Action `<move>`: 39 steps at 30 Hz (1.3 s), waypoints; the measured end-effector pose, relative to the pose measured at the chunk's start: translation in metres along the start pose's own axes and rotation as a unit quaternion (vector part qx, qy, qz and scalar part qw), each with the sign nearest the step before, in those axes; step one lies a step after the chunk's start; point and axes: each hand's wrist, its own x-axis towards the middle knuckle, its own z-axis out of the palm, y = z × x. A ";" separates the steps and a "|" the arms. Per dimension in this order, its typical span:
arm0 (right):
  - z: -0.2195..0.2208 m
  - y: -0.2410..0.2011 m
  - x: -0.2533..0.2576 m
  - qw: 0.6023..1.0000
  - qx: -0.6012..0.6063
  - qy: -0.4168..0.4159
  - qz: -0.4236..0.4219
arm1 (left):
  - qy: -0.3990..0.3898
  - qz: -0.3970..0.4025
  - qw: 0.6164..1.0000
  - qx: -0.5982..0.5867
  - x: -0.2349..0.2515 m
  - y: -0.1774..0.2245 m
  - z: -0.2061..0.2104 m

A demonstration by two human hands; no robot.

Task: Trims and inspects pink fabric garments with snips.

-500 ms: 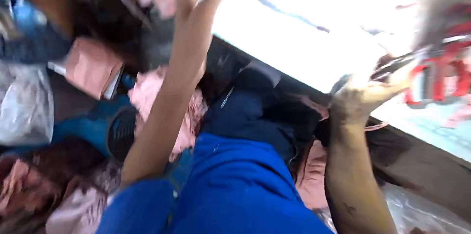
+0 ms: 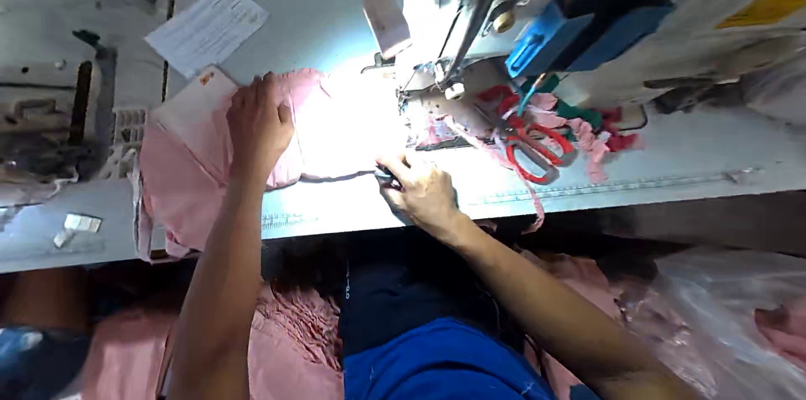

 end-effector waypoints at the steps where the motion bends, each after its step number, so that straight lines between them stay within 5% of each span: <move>1: 0.001 0.001 -0.001 1.000 0.000 0.002 0.001 | -0.022 -0.001 1.000 0.015 0.009 -0.005 0.000; 6: 0.006 0.004 -0.002 1.000 0.015 0.012 0.005 | -0.001 0.071 0.994 0.087 0.013 -0.014 -0.020; 13: 0.002 0.011 -0.007 0.982 0.158 0.100 -0.007 | 0.119 0.208 0.967 0.087 -0.056 -0.014 -0.052; 17: -0.021 0.012 -0.021 0.938 0.320 0.121 0.060 | 0.050 0.301 0.952 0.025 -0.134 0.019 -0.091; 21: -0.047 0.017 -0.038 0.900 0.402 0.127 0.111 | -0.146 0.352 0.922 -0.071 -0.192 0.045 -0.103; 23: -0.057 0.014 -0.037 0.926 0.354 0.097 0.088 | -0.186 0.318 0.921 -0.129 -0.191 0.047 -0.095; 30: -0.045 -0.010 -0.055 0.990 0.080 -0.046 0.108 | -0.052 0.168 0.974 -0.146 -0.123 0.073 -0.020; 36: -0.039 -0.010 -0.071 0.978 0.043 0.001 0.205 | -0.048 0.112 0.978 -0.171 -0.092 0.122 0.014; 39: -0.040 -0.012 -0.066 0.986 0.055 0.024 0.158 | -0.118 0.038 0.985 -0.122 -0.075 0.141 0.015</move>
